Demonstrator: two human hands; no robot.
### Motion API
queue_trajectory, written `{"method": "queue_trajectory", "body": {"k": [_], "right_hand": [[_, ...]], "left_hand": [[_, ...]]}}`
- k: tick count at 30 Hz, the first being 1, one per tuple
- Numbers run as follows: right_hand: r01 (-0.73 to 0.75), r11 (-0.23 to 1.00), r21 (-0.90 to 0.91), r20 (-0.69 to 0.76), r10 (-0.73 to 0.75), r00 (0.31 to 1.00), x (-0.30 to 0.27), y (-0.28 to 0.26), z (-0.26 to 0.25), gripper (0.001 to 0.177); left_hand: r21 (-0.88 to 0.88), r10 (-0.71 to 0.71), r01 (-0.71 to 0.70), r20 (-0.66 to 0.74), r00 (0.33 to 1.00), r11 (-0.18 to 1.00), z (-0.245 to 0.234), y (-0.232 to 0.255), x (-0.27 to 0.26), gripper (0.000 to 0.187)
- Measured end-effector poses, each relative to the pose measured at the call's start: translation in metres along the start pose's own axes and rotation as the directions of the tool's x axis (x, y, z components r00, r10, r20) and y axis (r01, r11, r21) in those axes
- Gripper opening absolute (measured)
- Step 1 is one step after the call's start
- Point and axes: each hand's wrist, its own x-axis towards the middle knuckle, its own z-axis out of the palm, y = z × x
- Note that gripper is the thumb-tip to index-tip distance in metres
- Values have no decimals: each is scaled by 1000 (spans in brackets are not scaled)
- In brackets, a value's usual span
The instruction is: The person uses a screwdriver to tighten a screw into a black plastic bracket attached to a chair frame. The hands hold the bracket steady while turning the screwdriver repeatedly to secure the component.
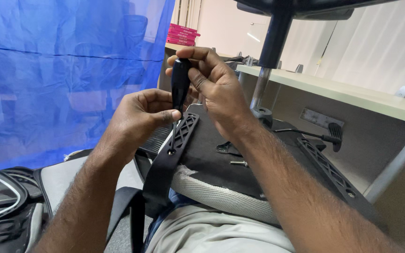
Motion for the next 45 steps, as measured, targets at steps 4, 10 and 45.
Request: {"method": "queue_trajectory", "body": {"k": [4,10,45], "right_hand": [[-32,999,29,-4,32,999,-3,-1,2,29],[141,956,-259,-34,-155,987,-7,1,14,30],[207,900,-383,24,-214,976,-6,-15,20,29]], "left_hand": [[3,21,-21,-29,999,1000,1,0,-4,31],[38,87,-85,-53,995,996,0,-2,-10,27],[-138,19,-26,-50,999,990,-7,10,-49,35]]}}
